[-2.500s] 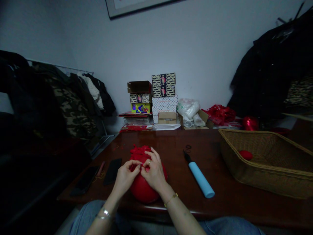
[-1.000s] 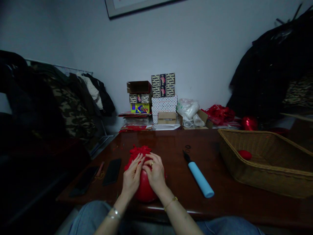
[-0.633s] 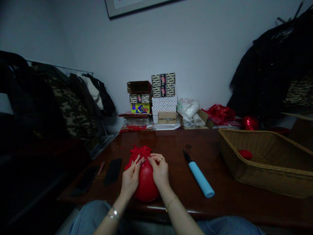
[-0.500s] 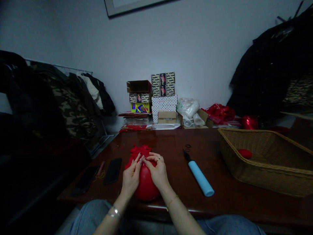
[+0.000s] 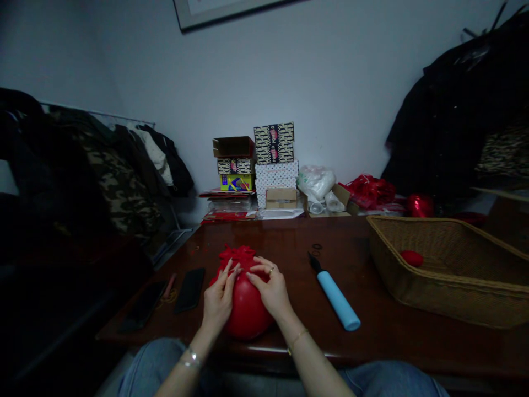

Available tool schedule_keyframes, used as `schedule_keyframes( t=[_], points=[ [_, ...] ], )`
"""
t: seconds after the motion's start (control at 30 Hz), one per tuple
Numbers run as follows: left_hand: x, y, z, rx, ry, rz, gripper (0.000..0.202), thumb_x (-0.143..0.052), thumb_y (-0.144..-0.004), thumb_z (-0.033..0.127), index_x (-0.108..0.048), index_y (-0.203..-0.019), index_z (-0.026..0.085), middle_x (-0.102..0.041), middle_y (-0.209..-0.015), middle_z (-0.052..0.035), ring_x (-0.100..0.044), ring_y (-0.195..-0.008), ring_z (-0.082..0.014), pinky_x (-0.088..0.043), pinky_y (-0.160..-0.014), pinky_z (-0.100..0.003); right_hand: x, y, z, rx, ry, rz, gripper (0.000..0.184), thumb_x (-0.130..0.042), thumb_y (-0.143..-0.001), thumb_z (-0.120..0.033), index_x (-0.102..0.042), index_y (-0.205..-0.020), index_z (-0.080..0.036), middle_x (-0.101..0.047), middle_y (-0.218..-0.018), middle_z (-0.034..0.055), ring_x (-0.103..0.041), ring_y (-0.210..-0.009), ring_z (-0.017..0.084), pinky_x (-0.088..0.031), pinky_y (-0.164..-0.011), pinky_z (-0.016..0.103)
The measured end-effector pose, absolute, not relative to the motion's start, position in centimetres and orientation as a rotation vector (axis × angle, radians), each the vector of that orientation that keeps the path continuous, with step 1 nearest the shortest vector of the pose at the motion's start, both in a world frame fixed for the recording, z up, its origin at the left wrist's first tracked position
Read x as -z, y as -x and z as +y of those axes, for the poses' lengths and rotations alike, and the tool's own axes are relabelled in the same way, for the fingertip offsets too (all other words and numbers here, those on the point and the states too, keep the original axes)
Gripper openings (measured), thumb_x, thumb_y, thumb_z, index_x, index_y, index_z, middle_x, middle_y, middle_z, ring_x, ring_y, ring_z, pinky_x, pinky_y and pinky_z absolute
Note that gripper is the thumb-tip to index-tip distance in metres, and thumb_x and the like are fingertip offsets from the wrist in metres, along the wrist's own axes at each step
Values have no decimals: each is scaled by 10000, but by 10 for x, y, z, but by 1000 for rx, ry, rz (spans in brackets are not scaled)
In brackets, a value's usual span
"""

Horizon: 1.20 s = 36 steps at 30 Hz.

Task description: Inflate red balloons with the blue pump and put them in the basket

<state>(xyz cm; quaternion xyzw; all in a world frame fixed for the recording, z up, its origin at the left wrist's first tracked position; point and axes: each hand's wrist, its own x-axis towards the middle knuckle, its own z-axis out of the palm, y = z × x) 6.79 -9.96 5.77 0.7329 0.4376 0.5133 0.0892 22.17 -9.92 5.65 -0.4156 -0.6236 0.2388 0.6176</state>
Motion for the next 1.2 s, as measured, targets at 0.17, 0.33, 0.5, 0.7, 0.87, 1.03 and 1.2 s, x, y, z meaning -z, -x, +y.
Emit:
schedule_keyframes(
  t=[0.17, 0.33, 0.5, 0.7, 0.87, 1.03, 1.2],
  points=[
    [-55, -60, -103, -1370, -2425, 1203, 293, -503, -878, 210, -624, -1143, 241, -605, -1235, -69, -439, -1258, -223, -278, -1076, -522, -46, -230, -110, -534, 1051, -1742, 995, -778, -535, -523, -350, -1386, -235, -334, -1454, 130, -228, -1367, 288, -235, -1085, 527],
    [-59, -56, -107, -1262, -2471, 1213, 315, -524, -847, 168, -636, -1130, 253, -598, -1238, -84, -455, -1244, -237, -320, -1040, -551, -42, -235, -118, -452, 1215, -2017, 1273, -730, -472, -662, -51, -1462, -236, -128, -1517, 167, -78, -1390, 336, -165, -1058, 626],
    [-75, -57, -109, -1250, -2490, 1234, 359, -469, -857, 107, -641, -1116, 287, -577, -1264, -69, -434, -1261, -235, -270, -1041, -595, -56, -240, -125, -174, 1354, -2154, 1454, -739, -366, -704, 94, -1447, -204, -57, -1521, 181, 41, -1386, 361, -29, -1036, 679],
    [-91, -64, -114, -1167, -2539, 1242, 450, -450, -853, 71, -590, -1190, 335, -514, -1337, -39, -307, -1337, -233, -169, -1049, -637, -71, -243, -131, 243, 1526, -2123, 1346, -726, -507, -654, 85, -1444, -131, -72, -1518, 180, 84, -1388, 326, 5, -1053, 650],
    [-96, -75, -108, -1141, -2584, 1180, 501, -447, -841, 47, -557, -1232, 340, -451, -1392, -42, -246, -1363, -233, -189, -1046, -630, -79, -253, -132, 504, 1534, -2068, 1320, -752, -523, -600, 51, -1448, -106, -111, -1510, 194, 75, -1386, 343, -11, -1047, 661],
    [-97, -88, -102, -1151, -2628, 1090, 511, -457, -833, 34, -559, -1233, 335, -447, -1395, -47, -241, -1364, -237, -240, -1038, -614, -84, -269, -133, 633, 1589, -2025, 1291, -767, -531, -565, 5, -1450, -88, -115, -1508, 196, 76, -1384, 355, -19, -1048, 662],
    [-104, -109, -95, -1210, -2654, 982, 518, -467, -821, 17, -574, -1217, 334, -488, -1362, -48, -273, -1350, -243, -262, -1030, -611, -89, -289, -135, 709, 1646, -1978, 1203, -727, -595, -565, -35, -1450, -78, -88, -1516, 173, 64, -1384, 364, -2, -1049, 661]
  ],
)
